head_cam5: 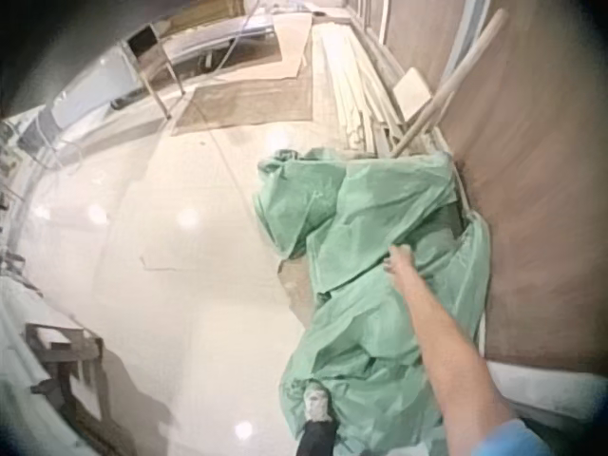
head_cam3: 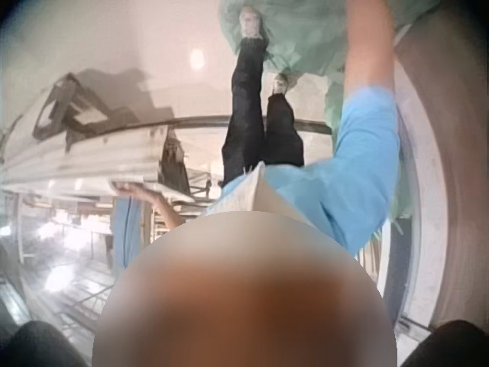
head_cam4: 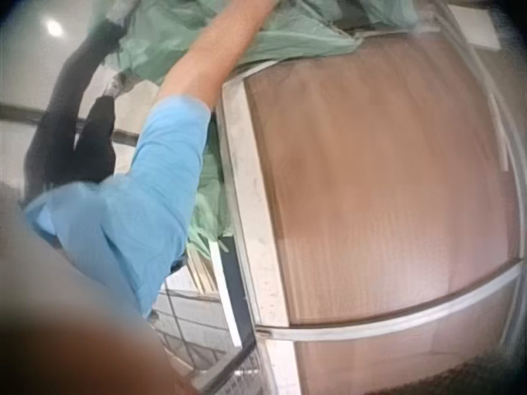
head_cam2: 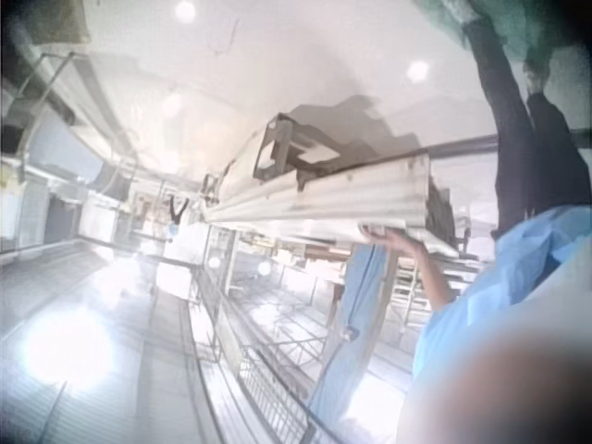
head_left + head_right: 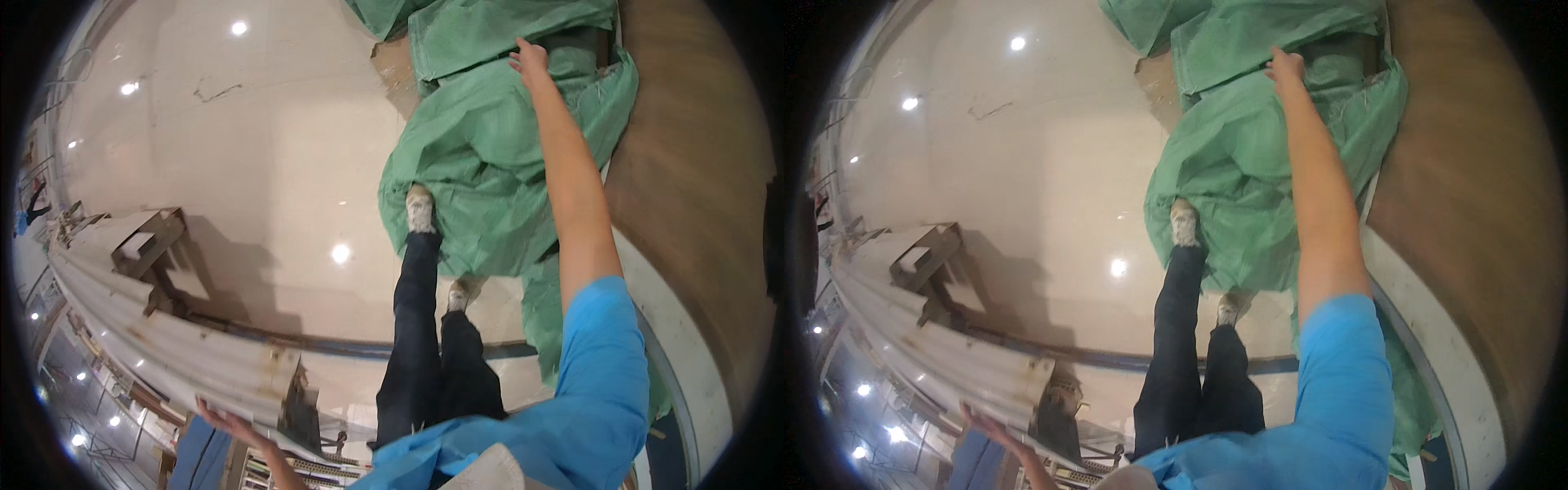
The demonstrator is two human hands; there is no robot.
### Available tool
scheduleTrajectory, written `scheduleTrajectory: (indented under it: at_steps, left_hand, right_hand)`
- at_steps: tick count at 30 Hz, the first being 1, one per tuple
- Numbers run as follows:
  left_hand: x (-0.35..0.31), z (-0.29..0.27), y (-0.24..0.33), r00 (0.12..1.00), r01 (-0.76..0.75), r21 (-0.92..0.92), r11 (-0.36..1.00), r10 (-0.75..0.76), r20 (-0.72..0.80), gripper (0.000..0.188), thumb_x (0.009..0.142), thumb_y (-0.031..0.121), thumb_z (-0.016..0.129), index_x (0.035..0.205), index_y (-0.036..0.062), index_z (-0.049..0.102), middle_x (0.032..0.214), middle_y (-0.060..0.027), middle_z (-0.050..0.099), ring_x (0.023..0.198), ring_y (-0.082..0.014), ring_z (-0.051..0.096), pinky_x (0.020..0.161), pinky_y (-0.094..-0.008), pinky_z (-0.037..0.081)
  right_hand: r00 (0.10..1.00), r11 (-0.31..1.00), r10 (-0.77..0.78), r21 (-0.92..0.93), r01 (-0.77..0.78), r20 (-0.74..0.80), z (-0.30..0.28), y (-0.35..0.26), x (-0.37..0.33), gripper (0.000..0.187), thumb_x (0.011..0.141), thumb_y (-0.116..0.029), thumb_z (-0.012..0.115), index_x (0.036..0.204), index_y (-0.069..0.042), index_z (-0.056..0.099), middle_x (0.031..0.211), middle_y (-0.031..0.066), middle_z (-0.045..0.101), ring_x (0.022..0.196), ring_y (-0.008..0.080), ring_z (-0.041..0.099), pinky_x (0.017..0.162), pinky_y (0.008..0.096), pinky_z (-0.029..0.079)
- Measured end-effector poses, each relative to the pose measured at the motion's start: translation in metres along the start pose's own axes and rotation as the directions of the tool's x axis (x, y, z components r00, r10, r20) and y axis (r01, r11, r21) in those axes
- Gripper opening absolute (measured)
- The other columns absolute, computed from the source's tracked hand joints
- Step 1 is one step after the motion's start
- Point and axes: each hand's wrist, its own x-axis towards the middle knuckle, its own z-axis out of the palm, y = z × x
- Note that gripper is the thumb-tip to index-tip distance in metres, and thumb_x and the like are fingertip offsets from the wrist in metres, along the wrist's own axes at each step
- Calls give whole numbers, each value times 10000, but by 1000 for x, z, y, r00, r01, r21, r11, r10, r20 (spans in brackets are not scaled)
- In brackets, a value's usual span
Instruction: The person sweeps loose fibrous material on the floor using a broom and dustpan, then transfers it into green sacks. They lift and position the sacks, add more material, and later handle a blue cable near machinery.
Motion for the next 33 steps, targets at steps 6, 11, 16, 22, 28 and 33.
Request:
scheduleTrajectory:
  at_steps: [6,11,16,22,28,33]
  left_hand:
    - [1,17,26,993,-3,-44,999,8,118,832,939,661,294,1502,49,266,1522,-187,276,1402,-344,318,1144,-572,293]
    - [1,11,21,996,31,113,993,-40,77,796,951,654,313,1497,77,281,1518,-182,266,1402,-343,315,1148,-568,291]
    - [5,3,12,997,-12,120,993,3,76,686,1003,549,349,1483,59,317,1501,-176,325,1402,-328,312,1167,-526,237]
    - [3,6,19,997,-76,-78,994,76,0,544,1006,355,452,1430,17,412,1475,-183,392,1376,-341,355,1143,-451,263]
    - [-3,-11,25,975,-212,-43,976,209,-75,493,971,260,494,1396,13,453,1425,-215,450,1330,-387,396,1113,-468,304]
    - [-93,-71,57,960,-252,-241,937,210,-187,564,922,166,620,1406,-18,396,1404,-249,452,1327,-377,411,1102,-467,332]
  right_hand:
    - [993,939,116,325,-112,6,-1,-16,112,507,911,-128,686,1280,79,407,1032,222,578,827,314,630,638,399,581]
    - [999,950,52,310,-44,-16,23,-49,99,380,912,-96,682,1192,58,477,965,194,591,735,268,598,572,379,535]
    - [905,937,-154,348,6,398,43,-96,-80,238,923,-117,678,1105,0,580,905,43,592,634,192,520,548,342,439]
    - [894,862,-445,245,444,-56,-69,-222,-264,179,925,-148,675,1000,12,646,869,54,637,612,130,536,473,271,409]
    - [587,332,-733,571,750,-345,-210,-416,-370,218,937,-203,650,927,14,627,844,77,635,687,175,541,662,316,483]
    - [409,302,-851,329,895,-330,-254,-459,-459,244,905,-199,669,988,26,624,915,101,657,776,212,587,735,343,504]
